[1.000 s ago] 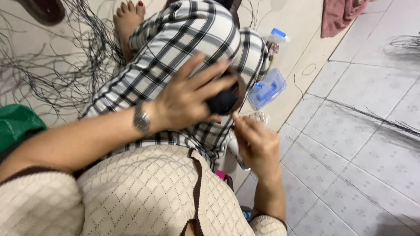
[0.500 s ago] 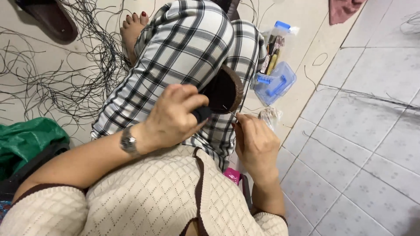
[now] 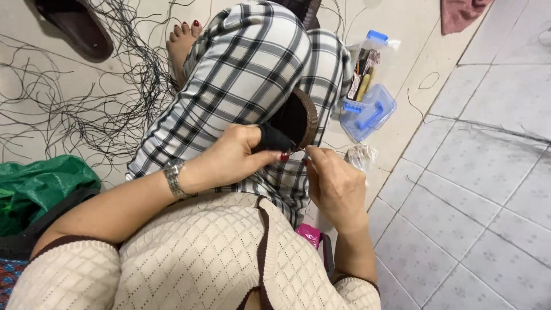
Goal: The person sits on the floor and sews a brown shoe using a needle and black thread. They repeatedly insert the needle into the shoe's sole and pull the thread through to secure it. The person adjusts the shoe's position and pulls the thread taut during the process.
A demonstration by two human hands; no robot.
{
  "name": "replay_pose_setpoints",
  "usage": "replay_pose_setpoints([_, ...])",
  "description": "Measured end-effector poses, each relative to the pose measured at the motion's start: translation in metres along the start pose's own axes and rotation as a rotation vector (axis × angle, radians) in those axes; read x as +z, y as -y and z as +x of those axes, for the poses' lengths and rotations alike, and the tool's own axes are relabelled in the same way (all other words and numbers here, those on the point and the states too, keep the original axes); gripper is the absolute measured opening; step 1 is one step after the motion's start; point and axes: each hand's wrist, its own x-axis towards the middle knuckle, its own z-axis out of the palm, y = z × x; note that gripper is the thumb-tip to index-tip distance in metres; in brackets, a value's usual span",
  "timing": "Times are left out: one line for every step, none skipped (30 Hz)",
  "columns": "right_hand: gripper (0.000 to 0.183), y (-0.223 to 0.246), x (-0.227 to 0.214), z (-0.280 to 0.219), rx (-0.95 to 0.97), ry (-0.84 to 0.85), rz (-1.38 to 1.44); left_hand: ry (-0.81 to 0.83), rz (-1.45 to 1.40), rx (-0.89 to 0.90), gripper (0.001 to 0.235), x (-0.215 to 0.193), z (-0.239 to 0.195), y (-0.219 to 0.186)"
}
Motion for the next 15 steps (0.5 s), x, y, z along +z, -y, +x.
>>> replay_pose_setpoints([0.031,0.007,-0.012,0.002,0.025,0.057,-0.125,0.034,0.023,0.016,0.020,0.001,0.002,0.004])
replay_pose_setpoints([0.033,0.013,-0.023,0.004,0.046,0.114,-0.247,0.064,0.049,0.031,0.023,0.001,0.003,0.007])
replay_pose_setpoints([0.033,0.014,-0.036,-0.007,0.051,0.113,-0.244,0.068,0.052,0.029,0.023,0.002,0.005,0.000])
replay_pose_setpoints([0.044,0.015,-0.047,-0.014,0.130,0.237,-0.203,0.090,0.125,0.130,0.024,0.000,0.007,-0.006])
replay_pose_setpoints([0.055,0.016,-0.057,-0.021,0.208,0.361,-0.162,0.113,0.198,0.231,0.026,-0.003,0.008,-0.012])
replay_pose_setpoints([0.055,0.013,-0.058,-0.021,0.201,0.371,-0.159,0.104,0.194,0.224,0.026,0.001,0.011,0.002])
replay_pose_setpoints([0.053,0.011,-0.059,-0.022,0.260,0.282,0.065,0.089,0.249,0.282,0.030,0.006,0.013,0.017])
replay_pose_setpoints([0.051,0.009,-0.060,-0.026,0.330,0.187,0.281,0.086,0.299,0.347,0.036,0.012,0.016,0.032])
replay_pose_setpoints([0.051,0.002,-0.040,-0.027,0.335,0.192,0.276,0.088,0.291,0.346,0.036,0.014,0.012,0.028])
replay_pose_setpoints([0.031,-0.006,-0.018,-0.026,0.290,0.013,0.483,0.052,0.298,0.371,0.028,0.013,0.013,0.024])
replay_pose_setpoints([0.018,-0.015,0.003,-0.025,0.238,-0.169,0.687,0.016,0.304,0.396,0.022,0.012,0.014,0.019])
replay_pose_setpoints([0.018,-0.021,0.020,-0.031,0.239,-0.168,0.686,0.016,0.302,0.395,0.022,0.012,0.013,0.018])
replay_pose_setpoints([0.013,-0.028,0.037,-0.036,0.217,-0.237,0.841,0.017,0.276,0.400,0.022,0.013,0.013,0.017])
replay_pose_setpoints([0.010,-0.034,0.057,-0.039,0.186,-0.311,1.004,0.014,0.261,0.405,0.021,0.011,0.013,0.015])
replay_pose_setpoints([0.010,-0.033,0.058,-0.037,0.179,-0.314,1.011,0.011,0.270,0.406,0.021,0.010,0.013,0.017])
